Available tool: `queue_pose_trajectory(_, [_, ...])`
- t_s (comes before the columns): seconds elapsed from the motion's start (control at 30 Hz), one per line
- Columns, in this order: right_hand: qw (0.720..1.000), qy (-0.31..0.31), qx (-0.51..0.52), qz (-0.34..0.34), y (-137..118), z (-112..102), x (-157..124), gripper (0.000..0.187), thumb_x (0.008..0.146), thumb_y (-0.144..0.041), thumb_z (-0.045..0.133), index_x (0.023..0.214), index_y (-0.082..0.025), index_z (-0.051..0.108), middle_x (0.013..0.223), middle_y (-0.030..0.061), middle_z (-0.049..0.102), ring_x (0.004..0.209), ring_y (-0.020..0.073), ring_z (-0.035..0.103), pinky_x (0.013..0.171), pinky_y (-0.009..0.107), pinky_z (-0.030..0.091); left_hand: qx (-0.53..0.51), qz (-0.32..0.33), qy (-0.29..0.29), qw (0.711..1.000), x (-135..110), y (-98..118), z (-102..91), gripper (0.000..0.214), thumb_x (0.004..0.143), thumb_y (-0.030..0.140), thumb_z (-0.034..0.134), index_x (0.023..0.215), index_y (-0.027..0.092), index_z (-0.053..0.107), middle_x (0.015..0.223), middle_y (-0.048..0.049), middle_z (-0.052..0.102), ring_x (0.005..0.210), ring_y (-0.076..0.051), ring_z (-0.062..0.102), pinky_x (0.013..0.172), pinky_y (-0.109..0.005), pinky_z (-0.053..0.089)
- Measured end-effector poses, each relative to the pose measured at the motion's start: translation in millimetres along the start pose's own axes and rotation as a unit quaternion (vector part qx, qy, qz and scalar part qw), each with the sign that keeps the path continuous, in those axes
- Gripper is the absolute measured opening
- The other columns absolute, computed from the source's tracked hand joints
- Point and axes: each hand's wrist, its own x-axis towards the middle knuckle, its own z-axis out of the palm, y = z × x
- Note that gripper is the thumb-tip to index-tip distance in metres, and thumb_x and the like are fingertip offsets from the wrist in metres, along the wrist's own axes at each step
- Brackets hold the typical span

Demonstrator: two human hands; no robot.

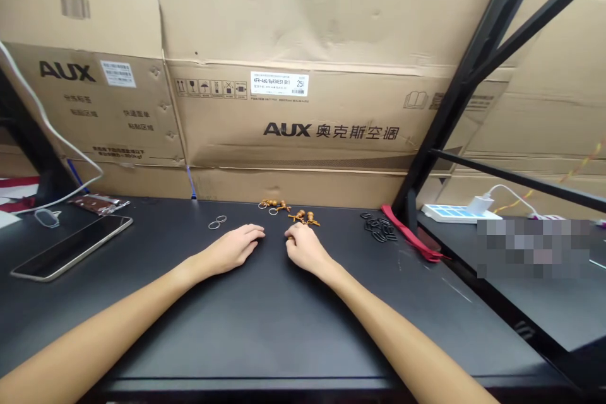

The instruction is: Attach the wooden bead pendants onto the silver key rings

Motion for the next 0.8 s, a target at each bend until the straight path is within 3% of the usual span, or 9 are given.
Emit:
queue_pose_trajectory(0.2, [0.995, -0.008, 0.088, -0.04, -2.3, 2.5, 0.2, 0.034, 0.082, -0.01, 0.043, 0.104, -0.015, 0.068, 0.109, 0.0102, 0.066, 0.1, 0.0197, 0.062, 0.092, 0.034, 0.049, 0.036, -0.048, -0.005, 0.998, 1.3, -1.7, 1.4, 0.026, 0.091, 0.018, 0.042, 0.108, 0.016, 0.061, 0.104, -0.0096, 0.065, 0.099, -0.022, 0.06, 0.091, -0.035, 0.047])
queue_pose_trajectory(0.4, [0.997, -0.015, 0.067, -0.025, 8.0, 5.1, 3.1, 0.042, 0.082, -0.009, 0.041, 0.117, -0.015, 0.064, 0.129, 0.0114, 0.057, 0.122, 0.0239, 0.051, 0.108, 0.04, 0.038, 0.052, -0.043, -0.012, 0.998, 3.3, -0.8, 0.0, 0.026, 0.091, 0.015, 0.042, 0.103, 0.018, 0.065, 0.097, -0.0073, 0.067, 0.091, -0.02, 0.061, 0.086, -0.033, 0.047])
queue_pose_trajectory(0.63, [0.996, -0.017, 0.049, -0.075, 11.5, 8.3, -1.3, 0.062, 0.073, 0.002, 0.038, 0.128, -0.019, 0.055, 0.141, 0.0112, 0.044, 0.129, 0.0234, 0.043, 0.108, 0.044, 0.036, 0.059, -0.029, -0.006, 0.998, 3.0, 0.8, -2.7, 0.026, 0.09, 0.014, 0.043, 0.102, 0.02, 0.066, 0.1, -0.0065, 0.066, 0.091, -0.02, 0.061, 0.084, -0.033, 0.046])
queue_pose_trajectory(0.8, [0.994, -0.006, 0.013, -0.104, 12.5, 8.7, -3.2, 0.037, 0.082, -0.008, 0.046, 0.111, -0.02, 0.065, 0.128, 0.0114, 0.053, 0.118, 0.0236, 0.051, 0.101, 0.043, 0.042, 0.047, -0.041, 0.007, 0.998, 3.3, -0.7, -0.8, 0.023, 0.091, 0.017, 0.044, 0.097, 0.019, 0.067, 0.099, -0.0063, 0.066, 0.091, -0.02, 0.061, 0.083, -0.033, 0.045])
